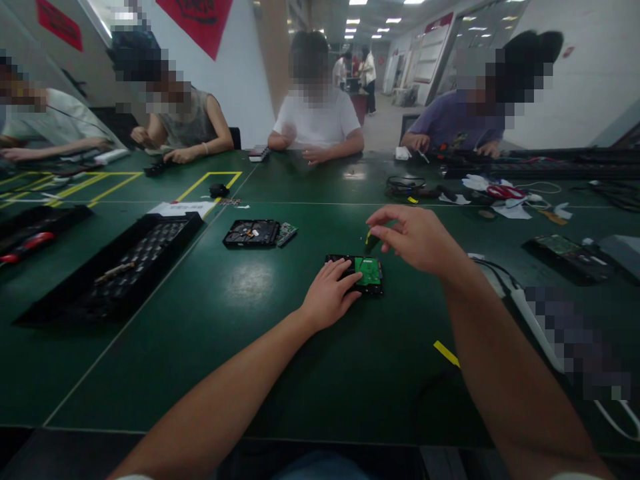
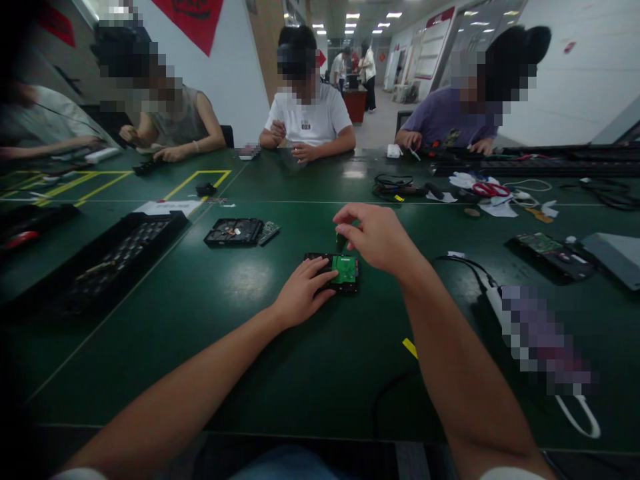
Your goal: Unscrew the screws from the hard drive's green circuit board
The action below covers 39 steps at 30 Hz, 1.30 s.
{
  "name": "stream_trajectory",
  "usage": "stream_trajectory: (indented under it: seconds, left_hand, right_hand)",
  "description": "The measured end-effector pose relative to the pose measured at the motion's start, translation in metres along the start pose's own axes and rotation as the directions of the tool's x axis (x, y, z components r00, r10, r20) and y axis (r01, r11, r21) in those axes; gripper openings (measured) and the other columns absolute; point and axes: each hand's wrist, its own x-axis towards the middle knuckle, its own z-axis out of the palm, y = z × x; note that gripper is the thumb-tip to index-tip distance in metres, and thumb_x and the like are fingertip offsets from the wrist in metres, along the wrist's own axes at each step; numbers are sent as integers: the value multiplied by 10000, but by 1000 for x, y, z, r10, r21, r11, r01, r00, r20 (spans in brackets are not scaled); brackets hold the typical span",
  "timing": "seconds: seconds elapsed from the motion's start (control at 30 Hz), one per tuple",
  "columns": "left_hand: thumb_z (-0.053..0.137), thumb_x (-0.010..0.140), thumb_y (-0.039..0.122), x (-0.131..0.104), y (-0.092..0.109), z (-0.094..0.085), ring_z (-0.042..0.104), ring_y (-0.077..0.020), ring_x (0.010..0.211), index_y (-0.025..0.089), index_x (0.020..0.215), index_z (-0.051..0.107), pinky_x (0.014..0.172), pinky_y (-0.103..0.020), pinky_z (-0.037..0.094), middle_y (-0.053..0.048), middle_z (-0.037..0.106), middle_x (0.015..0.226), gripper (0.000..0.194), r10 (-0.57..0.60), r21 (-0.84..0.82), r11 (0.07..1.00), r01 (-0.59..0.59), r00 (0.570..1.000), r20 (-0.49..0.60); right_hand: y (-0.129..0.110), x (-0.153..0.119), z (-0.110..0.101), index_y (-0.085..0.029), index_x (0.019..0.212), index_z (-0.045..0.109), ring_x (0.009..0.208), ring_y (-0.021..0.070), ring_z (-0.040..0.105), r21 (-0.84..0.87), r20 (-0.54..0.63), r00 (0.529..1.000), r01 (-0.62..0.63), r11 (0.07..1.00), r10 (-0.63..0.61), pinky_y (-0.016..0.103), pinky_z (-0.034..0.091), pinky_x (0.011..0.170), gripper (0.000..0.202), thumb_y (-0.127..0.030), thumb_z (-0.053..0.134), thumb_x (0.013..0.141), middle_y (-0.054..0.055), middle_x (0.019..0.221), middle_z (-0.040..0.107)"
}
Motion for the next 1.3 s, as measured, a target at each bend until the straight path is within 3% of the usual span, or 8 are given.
stream_trajectory:
  seconds: [0.1,0.37,0.63,0.97,1.17,1.3]
  left_hand:
    - [636,1041,407,0,-1,1,427,-338,1553,252,1456,640,1277,-621,347,-138,511,1623,443,8,-1,1000,-8,1000,-3]
    - [640,1037,402,0,-2,3,429,-340,1550,254,1458,638,1274,-625,349,-138,507,1625,447,10,-2,1000,-10,1000,-3]
    - [630,1044,403,0,1,-1,428,-342,1553,249,1463,638,1277,-619,351,-140,510,1624,446,2,1,1000,-2,1000,-2]
    - [628,1046,395,0,2,-2,437,-341,1547,246,1465,637,1275,-616,358,-141,522,1613,445,3,-2,1000,-3,1000,-12]
    - [622,1048,406,0,1,-1,438,-346,1546,232,1469,640,1280,-605,352,-152,515,1617,456,2,5,1000,-2,1000,7]
    - [621,1049,404,0,1,-1,441,-343,1545,229,1462,646,1279,-603,353,-153,521,1612,449,-1,3,1000,1,1000,6]
  right_hand:
    - [3,1,2,-195,1076,750,673,167,713,65,17,1000,-18,998,17,297,537,657,174,-264,664,941,46,907,796]
    - [7,4,3,-210,962,777,683,168,695,21,36,999,-30,999,29,290,499,651,181,-354,668,985,23,801,762]
    - [-1,2,3,-189,994,735,641,166,707,136,49,997,-73,988,66,296,531,639,92,-251,711,930,35,831,773]
    - [-5,0,0,-214,972,795,686,178,698,-6,62,998,-5,1000,6,302,515,650,147,-317,696,936,31,842,788]
    - [-5,1,2,-176,1059,738,630,166,701,74,42,994,-105,992,102,310,538,640,165,-257,655,942,59,868,787]
    - [-2,3,2,-192,1001,752,686,185,702,10,43,994,-100,995,100,317,516,683,172,-329,656,963,44,806,763]
